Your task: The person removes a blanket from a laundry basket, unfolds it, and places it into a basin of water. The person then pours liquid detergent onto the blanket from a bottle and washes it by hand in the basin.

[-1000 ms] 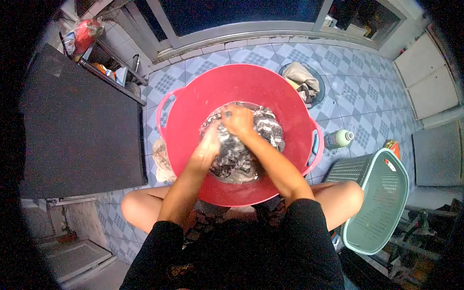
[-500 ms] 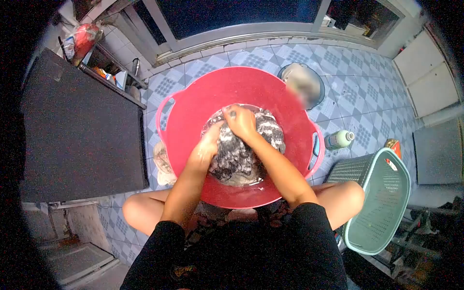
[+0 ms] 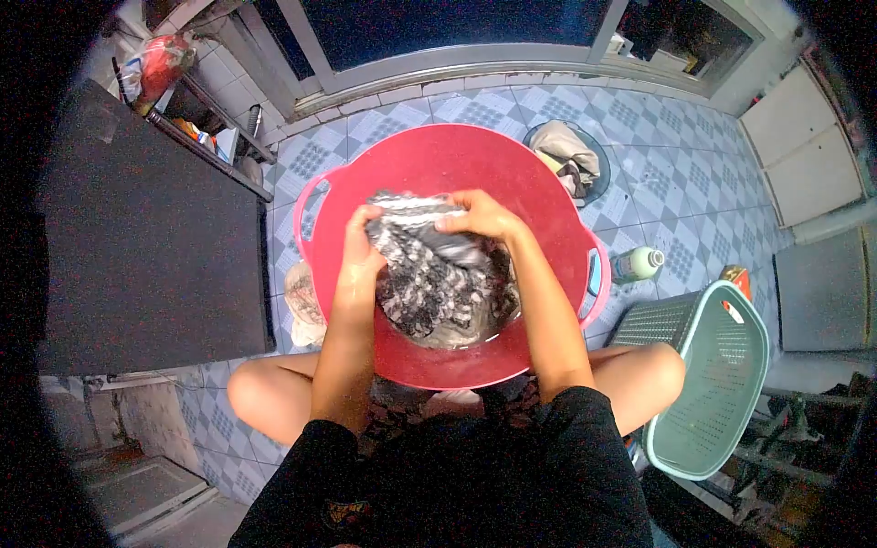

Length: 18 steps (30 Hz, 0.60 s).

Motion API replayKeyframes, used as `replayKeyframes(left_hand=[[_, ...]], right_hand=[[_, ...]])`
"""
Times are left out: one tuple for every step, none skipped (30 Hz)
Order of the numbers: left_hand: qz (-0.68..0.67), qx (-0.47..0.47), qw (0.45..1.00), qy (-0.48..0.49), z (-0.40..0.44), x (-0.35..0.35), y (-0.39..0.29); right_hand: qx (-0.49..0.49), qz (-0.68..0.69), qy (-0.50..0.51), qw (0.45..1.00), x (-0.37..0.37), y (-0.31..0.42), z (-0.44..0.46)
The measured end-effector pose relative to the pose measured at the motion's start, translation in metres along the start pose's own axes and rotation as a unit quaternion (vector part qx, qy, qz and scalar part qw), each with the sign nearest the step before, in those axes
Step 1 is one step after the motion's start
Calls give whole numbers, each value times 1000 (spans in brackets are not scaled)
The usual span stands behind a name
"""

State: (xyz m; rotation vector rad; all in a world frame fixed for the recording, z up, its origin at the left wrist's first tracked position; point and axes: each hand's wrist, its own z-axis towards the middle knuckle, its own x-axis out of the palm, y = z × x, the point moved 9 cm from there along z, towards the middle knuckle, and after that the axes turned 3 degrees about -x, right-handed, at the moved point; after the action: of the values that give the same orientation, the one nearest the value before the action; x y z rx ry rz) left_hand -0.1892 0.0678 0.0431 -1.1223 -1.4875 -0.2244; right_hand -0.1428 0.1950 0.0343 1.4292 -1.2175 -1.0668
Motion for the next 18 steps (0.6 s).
replayKeyframes(left_hand=[[1, 1, 1000, 1, -2, 0, -4], [-56, -4, 998, 31, -5, 3, -6], [-114, -9, 992, 61, -7, 8, -7], [-113, -9, 992, 61, -6, 6, -8], [-125, -5, 991, 45, -4, -1, -8], [-137, -2, 990, 29, -2, -9, -7], [-104, 30, 994, 27, -1, -13, -13], [-103, 31, 994, 29, 5, -17, -12], [-72, -6, 997, -40, 13, -33, 0], [-42, -43, 992, -109, 19, -50, 12], [-2, -31, 993, -118, 23, -57, 22], [12, -16, 989, -143, 17, -56, 30], [56, -10, 995, -85, 23, -61, 39], [45, -43, 997, -47, 30, -71, 51], [35, -76, 996, -10, 36, -83, 64], [28, -110, 993, 26, 41, -94, 76], [54, -54, 996, -37, 30, -92, 74], [80, 3, 992, -97, 15, -83, 69]], right_hand=[[36, -67, 8, 997, -2, -6, -1], [73, -132, 16, 988, -6, -18, -3], [71, -131, 15, 989, -12, -24, -2], [74, -167, -39, 982, -28, -28, -1], [76, -201, -93, 972, -39, -25, -3], [38, -78, -130, 988, -42, -20, -5], [32, 106, -135, 985, -39, -22, -6], [23, 285, -133, 949, -25, -3, -11], [-23, 327, -114, 938, -12, 17, -11], [-96, 304, -97, 943, 6, 40, -8], [-116, 251, -74, 958, 27, 38, -2], [-69, 42, -122, 989, 50, 53, -17], [-271, -124, -94, 950, 85, 60, -15], [-317, -253, -120, 906, 103, 75, -28], [-356, -374, -160, 841, 120, 89, -42], [-355, -399, -184, 825, 117, 86, -41], [-351, -423, -208, 809, 115, 82, -40], [-347, -442, -246, 790, 98, 79, -33]])
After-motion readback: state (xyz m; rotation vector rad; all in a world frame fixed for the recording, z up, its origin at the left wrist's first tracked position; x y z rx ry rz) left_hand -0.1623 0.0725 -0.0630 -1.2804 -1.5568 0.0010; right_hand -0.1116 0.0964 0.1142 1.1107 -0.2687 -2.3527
